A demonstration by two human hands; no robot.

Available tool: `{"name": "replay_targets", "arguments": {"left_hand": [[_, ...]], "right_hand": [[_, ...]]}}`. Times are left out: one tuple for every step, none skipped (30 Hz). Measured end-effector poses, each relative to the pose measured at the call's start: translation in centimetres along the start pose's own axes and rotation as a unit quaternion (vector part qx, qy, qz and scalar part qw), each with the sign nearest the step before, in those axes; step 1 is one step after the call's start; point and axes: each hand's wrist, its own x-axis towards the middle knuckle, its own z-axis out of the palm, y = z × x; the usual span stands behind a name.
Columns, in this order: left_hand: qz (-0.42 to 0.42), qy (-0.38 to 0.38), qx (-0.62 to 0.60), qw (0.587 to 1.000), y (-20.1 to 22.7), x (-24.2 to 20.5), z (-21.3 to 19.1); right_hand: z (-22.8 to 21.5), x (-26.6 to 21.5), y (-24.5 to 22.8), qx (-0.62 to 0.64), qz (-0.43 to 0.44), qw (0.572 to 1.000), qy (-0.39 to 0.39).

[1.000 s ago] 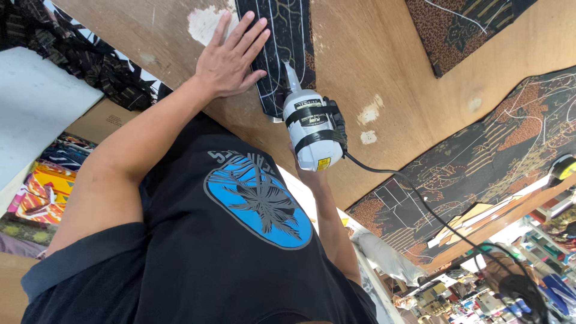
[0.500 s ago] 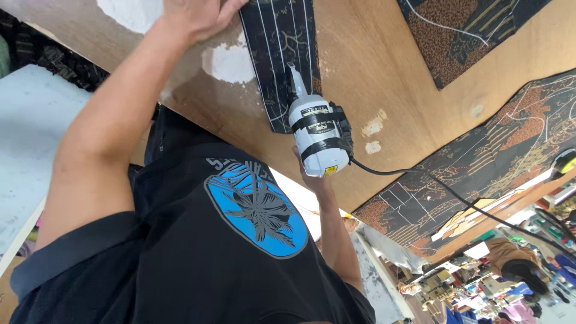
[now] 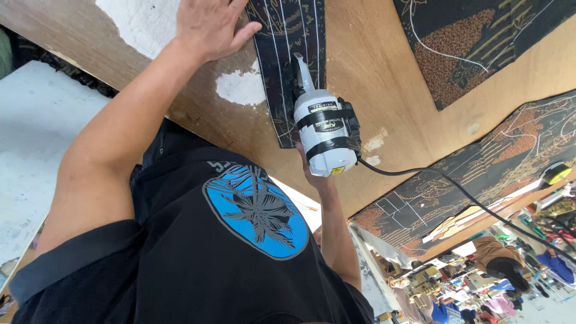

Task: The person uses a handheld electric cutter to trim patterned fabric pieces on a wooden work table, then switches to scissors to refine the edges. The person handles multiple fabric pieces, repositioning them as needed, and discards trimmed scraps.

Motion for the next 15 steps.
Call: {"name": "replay_targets", "arguments": {"left_hand": [[0.001, -0.002, 0.011, 1.000, 0.1, 0.0, -0.1], [0.002, -0.004, 0.023, 1.000, 0.1, 0.0, -0.3], [0.003, -0.006, 0.021, 1.000, 0.1, 0.0, -0.4], [0.004, -0.009, 0.018, 1.000, 0.1, 0.1, -0.6], [0.004, -0.014, 0.004, 1.000, 0.0, 0.2, -0.9], [0.005, -0.015, 0.002, 1.000, -0.1, 0.2, -1.1], [0.007, -0.014, 0.000, 1.000, -0.1, 0.4, -1.4], [0.010, -0.010, 0.012, 1.000, -0.1, 0.5, -1.7], [0.010, -0.008, 0.019, 1.000, 0.0, 0.7, -1.9], [0.011, -0.007, 0.026, 1.000, 0.1, 0.8, -2.2], [0.008, -0.010, 0.028, 1.000, 0.2, 0.8, -2.4], [0.007, -0.013, 0.021, 1.000, 0.4, 0.8, -2.6], [0.005, -0.015, 0.015, 1.000, 0.2, 1.0, -2.7], [0.004, -0.018, -0.001, 1.000, 0.0, 1.2, -2.8], [0.000, -0.011, -0.017, 1.000, -0.6, 1.7, -2.6]], "right_hand": [[0.0, 0.5, -0.3, -0.003, 0.003, 1.000, -0.001], [-0.1, 1.0, -0.6, -0.007, -0.013, 1.000, 0.002], [-0.1, 1.5, -0.9, -0.012, -0.030, 0.999, 0.005], [-0.1, 1.9, -1.1, -0.016, -0.047, 0.999, 0.008], [-0.1, 2.4, -1.3, -0.031, -0.039, 0.999, 0.006], [-0.1, 2.9, -1.4, -0.045, -0.031, 0.998, 0.005], [-0.1, 3.3, -1.4, -0.059, -0.024, 0.998, 0.004], [0.0, 3.8, -1.5, -0.062, -0.021, 0.998, 0.002], [0.1, 4.2, -1.4, -0.065, -0.017, 0.998, 0.000], [0.1, 4.5, -1.4, -0.068, -0.013, 0.998, -0.001], [0.2, 4.8, -1.4, -0.069, -0.016, 0.997, 0.001], [0.3, 5.0, -1.4, -0.069, -0.019, 0.997, 0.004], [0.3, 5.3, -1.4, -0.069, -0.024, 0.997, 0.006], [0.3, 5.6, -1.5, -0.068, -0.026, 0.997, 0.002], [0.3, 5.9, -1.5, -0.067, -0.030, 0.997, 0.000]]}}
